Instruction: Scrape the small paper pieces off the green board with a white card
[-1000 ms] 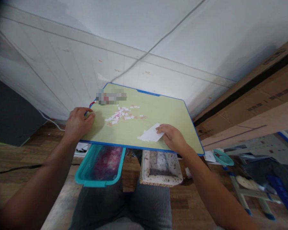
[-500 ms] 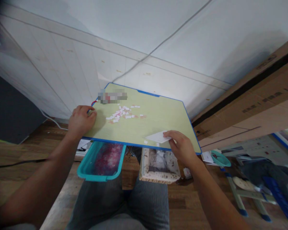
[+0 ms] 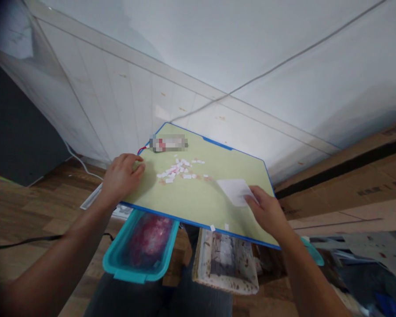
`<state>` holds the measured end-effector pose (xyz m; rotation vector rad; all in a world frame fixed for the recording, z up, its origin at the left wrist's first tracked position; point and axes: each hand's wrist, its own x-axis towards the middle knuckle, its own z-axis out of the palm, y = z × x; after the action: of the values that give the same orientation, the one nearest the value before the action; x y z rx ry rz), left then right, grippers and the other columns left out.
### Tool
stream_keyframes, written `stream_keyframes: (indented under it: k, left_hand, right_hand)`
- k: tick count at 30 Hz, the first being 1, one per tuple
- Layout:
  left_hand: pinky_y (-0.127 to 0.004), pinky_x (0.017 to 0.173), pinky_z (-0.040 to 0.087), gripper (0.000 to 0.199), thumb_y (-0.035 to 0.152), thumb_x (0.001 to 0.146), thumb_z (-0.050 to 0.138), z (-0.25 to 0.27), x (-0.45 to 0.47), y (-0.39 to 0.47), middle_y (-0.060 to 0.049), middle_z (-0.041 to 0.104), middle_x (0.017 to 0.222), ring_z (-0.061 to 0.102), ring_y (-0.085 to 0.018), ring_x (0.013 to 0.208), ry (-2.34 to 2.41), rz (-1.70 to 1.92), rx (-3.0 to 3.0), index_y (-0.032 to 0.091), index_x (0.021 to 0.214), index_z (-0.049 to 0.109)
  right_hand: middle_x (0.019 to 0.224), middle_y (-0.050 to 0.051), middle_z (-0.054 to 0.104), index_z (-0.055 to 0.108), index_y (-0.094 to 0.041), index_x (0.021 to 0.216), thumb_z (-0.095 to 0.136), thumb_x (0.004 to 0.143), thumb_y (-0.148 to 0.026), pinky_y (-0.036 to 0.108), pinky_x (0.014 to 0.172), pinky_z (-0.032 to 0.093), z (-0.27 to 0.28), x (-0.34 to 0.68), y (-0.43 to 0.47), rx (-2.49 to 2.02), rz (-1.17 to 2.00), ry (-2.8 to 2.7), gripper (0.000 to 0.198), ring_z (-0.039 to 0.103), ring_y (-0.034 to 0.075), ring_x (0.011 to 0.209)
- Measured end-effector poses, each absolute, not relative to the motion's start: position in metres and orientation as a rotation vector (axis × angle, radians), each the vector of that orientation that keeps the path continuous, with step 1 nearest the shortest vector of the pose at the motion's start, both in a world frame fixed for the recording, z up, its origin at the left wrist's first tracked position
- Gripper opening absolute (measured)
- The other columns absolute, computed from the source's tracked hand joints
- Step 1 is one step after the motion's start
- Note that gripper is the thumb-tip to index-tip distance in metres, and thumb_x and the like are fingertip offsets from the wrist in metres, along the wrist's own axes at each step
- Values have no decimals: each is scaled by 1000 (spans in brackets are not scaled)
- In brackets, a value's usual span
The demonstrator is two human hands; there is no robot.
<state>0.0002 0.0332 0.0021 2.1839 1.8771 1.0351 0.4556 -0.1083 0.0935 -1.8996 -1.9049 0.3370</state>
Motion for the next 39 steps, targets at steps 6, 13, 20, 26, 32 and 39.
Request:
stream_keyframes:
  k: [6,13,20,26,32,39]
  left_hand:
    - [-44,107,45,29,39,96,51,3,-3,34,-11,65,120,59,-29,117,1837,1037,2183,22,115,66]
    - [-41,107,45,27,38,98,51,6,-3,34,-9,65,120,60,-28,117,1834,1050,2155,22,114,65]
    - [-42,104,46,25,37,98,51,6,-4,33,-9,65,118,60,-27,114,1809,1130,2151,22,114,64]
    - [-42,103,45,24,35,98,52,7,-2,31,-9,64,118,59,-28,115,1820,1178,2131,22,115,64]
    - [-43,102,45,24,33,97,53,3,-2,32,-9,65,118,59,-28,112,1843,1202,2121,21,114,65]
    - [-43,104,45,24,32,96,54,1,-2,34,-10,64,117,59,-28,112,1833,1206,2142,21,114,65]
  right_hand:
    - [100,13,77,68,-15,107,63,82,-20,35,61,62,83,438,80,-2105,845,-1520,26,74,25,80]
    - [87,9,78,73,-17,112,76,77,-24,24,49,55,69,362,142,-1956,1330,-1803,36,69,18,62]
    - [93,6,78,71,-20,119,81,74,-30,22,55,55,93,306,135,-1638,1653,-2080,46,70,18,72]
    - [92,5,77,68,-21,120,73,81,-30,23,60,51,121,304,100,-1546,1533,-2225,40,70,19,77]
    - [105,8,76,72,-19,112,67,82,-23,30,81,50,137,313,67,-1650,581,-2452,31,68,23,95]
    - [105,5,76,71,-22,117,61,87,-25,31,83,49,119,335,16,-1670,607,-2458,32,68,22,94]
